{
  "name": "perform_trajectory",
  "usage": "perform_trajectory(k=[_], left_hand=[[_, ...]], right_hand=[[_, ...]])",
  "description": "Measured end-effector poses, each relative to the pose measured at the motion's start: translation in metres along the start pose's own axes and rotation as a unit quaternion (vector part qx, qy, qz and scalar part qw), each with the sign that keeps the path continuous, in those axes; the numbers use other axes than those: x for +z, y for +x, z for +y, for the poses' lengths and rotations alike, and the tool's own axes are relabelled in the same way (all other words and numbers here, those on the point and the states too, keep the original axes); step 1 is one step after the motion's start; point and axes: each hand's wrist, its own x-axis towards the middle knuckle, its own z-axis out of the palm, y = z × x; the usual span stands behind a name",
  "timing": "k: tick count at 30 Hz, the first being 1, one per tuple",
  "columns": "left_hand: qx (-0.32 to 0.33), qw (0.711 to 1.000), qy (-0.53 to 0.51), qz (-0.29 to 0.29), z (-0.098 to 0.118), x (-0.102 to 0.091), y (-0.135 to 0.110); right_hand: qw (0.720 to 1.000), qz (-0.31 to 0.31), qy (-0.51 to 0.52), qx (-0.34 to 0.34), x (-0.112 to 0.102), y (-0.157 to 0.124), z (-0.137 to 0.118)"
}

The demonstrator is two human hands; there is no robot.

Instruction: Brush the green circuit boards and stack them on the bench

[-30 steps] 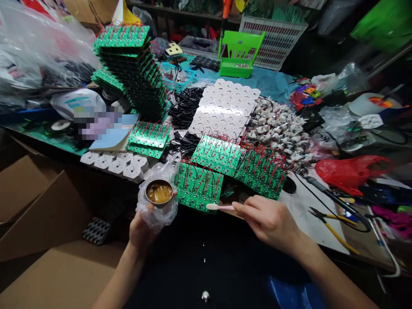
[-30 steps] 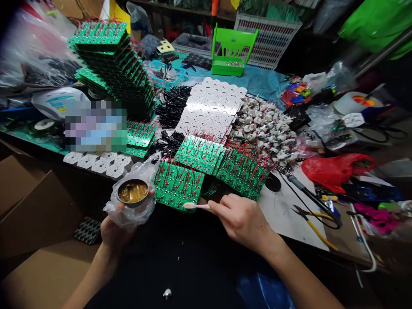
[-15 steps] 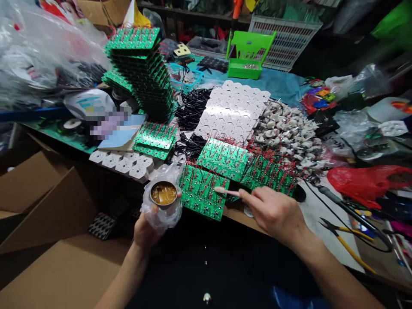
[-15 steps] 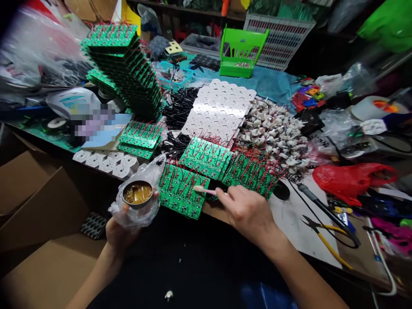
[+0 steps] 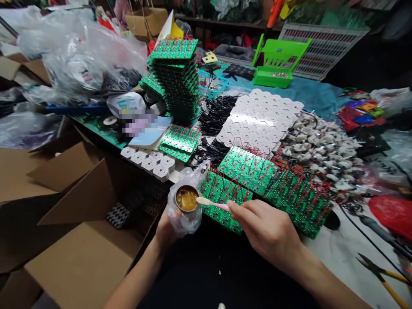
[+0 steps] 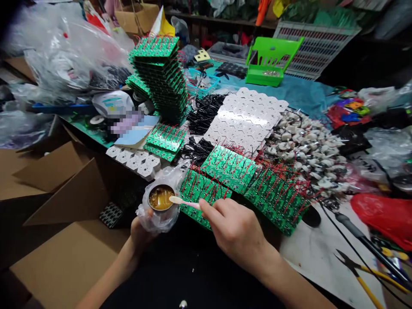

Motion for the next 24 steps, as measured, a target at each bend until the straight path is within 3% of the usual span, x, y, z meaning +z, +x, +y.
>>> perform_trajectory(k=[3,7,12,17,20,24], left_hand=[[0.013,1.000,0.010,-0.012,-0.004,-0.006,0.001],[0.019,1.000,0.001,-0.018,-0.005,-0.007,0.000],[0.002,1.000,0.004,-0.012,0.000,-0.002,-0.001],[-0.009,1.000,-0.009,-0.014,-0.005,-0.010,-0.001],[-0.024,0.999,-0.006,-0.033,-0.007,-0.023,-0.001],[-0.015,0.999,0.017,-0.039,-0.004,-0.036,-0.003]], right_hand=[[0.996,-0.027,-0.068,-0.047,0.007,0.022,-0.003],[0.992,-0.049,-0.095,-0.066,-0.003,0.030,-0.005],[0.992,-0.038,-0.121,0.012,-0.016,0.028,0.026],[0.960,-0.059,-0.244,0.124,-0.001,0.034,0.073],[0.958,-0.095,-0.241,0.121,0.007,0.042,0.080],[0.961,-0.110,-0.241,0.079,0.007,0.049,0.070]])
